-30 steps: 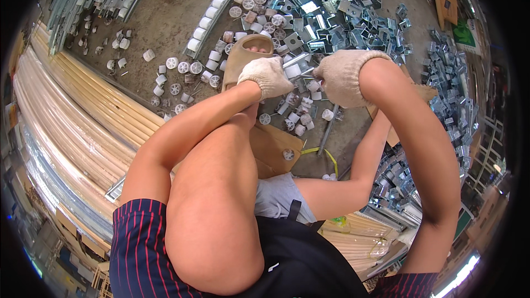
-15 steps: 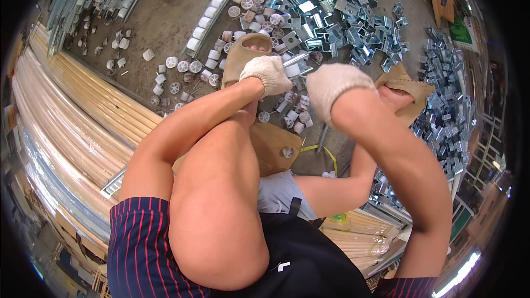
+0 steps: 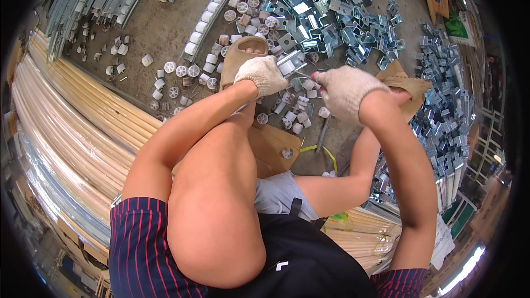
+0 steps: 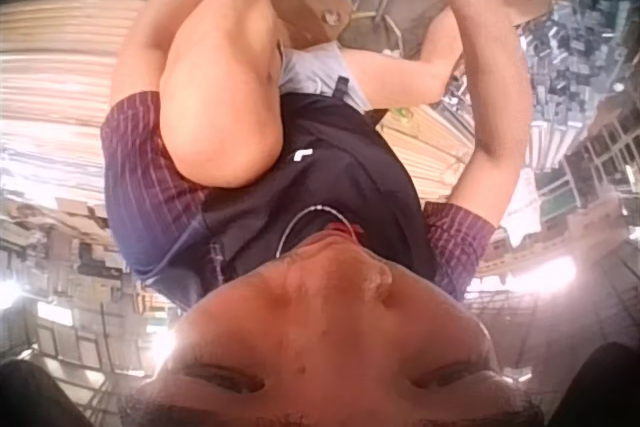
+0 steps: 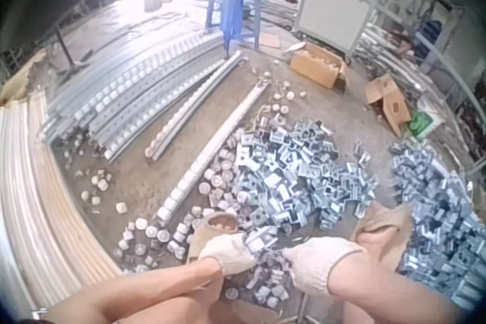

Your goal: The person assembles metal rails by attaching U-shaped brackets and plastic rollers to long metal tracks. They use a screwdriver to tighten screws on the brackets and a hammer to secure the components into the rail.

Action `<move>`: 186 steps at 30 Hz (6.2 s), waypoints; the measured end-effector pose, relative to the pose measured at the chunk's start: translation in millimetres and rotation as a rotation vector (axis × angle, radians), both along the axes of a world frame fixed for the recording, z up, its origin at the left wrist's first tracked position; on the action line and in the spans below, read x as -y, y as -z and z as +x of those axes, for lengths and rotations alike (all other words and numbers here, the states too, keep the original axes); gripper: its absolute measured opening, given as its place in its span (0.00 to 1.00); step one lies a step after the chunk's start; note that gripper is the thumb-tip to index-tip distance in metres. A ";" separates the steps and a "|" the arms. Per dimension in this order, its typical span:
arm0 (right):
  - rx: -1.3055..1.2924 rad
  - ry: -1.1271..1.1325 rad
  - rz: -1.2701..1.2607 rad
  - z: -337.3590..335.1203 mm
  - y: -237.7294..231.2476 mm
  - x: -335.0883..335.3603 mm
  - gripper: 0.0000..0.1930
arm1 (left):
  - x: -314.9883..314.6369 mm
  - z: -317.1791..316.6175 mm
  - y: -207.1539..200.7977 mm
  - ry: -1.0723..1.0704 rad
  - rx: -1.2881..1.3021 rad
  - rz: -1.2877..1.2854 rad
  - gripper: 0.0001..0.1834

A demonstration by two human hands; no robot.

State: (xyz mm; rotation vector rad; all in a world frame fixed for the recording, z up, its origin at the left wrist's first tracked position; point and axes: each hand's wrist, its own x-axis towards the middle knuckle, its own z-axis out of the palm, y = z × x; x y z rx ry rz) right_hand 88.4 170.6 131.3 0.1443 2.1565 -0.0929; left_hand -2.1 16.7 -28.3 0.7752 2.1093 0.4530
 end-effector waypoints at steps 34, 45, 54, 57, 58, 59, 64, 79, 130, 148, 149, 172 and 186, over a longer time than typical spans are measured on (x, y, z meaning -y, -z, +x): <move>0.001 0.263 -0.133 1.5 21.9 23.2 0.19 | 0.6 -0.6 1.3 0.043 -0.002 -0.011 0.27; -0.254 0.436 -0.203 38.4 49.2 42.6 0.21 | -3.8 1.3 1.0 0.008 -0.014 -0.005 0.32; -0.340 0.824 -0.215 54.2 71.8 85.9 0.31 | -1.6 -3.9 4.2 -0.014 0.035 -0.066 0.43; -0.330 0.838 -0.224 57.7 70.0 88.3 0.32 | 5.3 -15.1 -4.3 -0.074 0.270 -0.016 0.46; -0.318 0.866 -0.251 57.2 69.3 88.4 0.32 | 5.4 -16.9 4.5 -0.074 0.265 0.002 0.49; -0.307 0.894 -0.280 56.4 67.6 88.4 0.32 | 4.4 -17.1 15.8 -0.073 0.260 0.019 0.53; -0.333 0.973 -0.280 57.0 62.7 90.6 0.34 | -33.2 2.8 -2.5 -0.038 -0.037 -0.214 0.63; -0.606 1.307 -0.591 64.1 92.4 105.1 0.34 | -13.0 -9.1 24.8 -0.243 0.048 -0.025 0.51; -0.003 -0.139 0.048 -77.2 -59.8 44.6 0.22 | 20.3 3.9 4.7 -0.116 0.011 0.189 0.35; -0.125 -0.257 -0.026 -79.6 -49.5 32.6 0.09 | 15.5 4.4 17.4 -0.058 -0.011 0.089 0.28; -0.134 -0.227 -0.009 -72.2 -52.9 34.2 0.09 | 12.8 7.6 27.7 -0.032 -0.045 0.128 0.28; -0.489 -0.014 0.042 71.3 10.1 27.4 0.13 | 18.0 3.0 5.7 -0.103 -0.070 0.036 0.25; -0.261 -0.237 0.008 -32.9 -29.8 13.8 0.08 | 23.5 12.2 20.8 -0.131 -0.153 0.059 0.30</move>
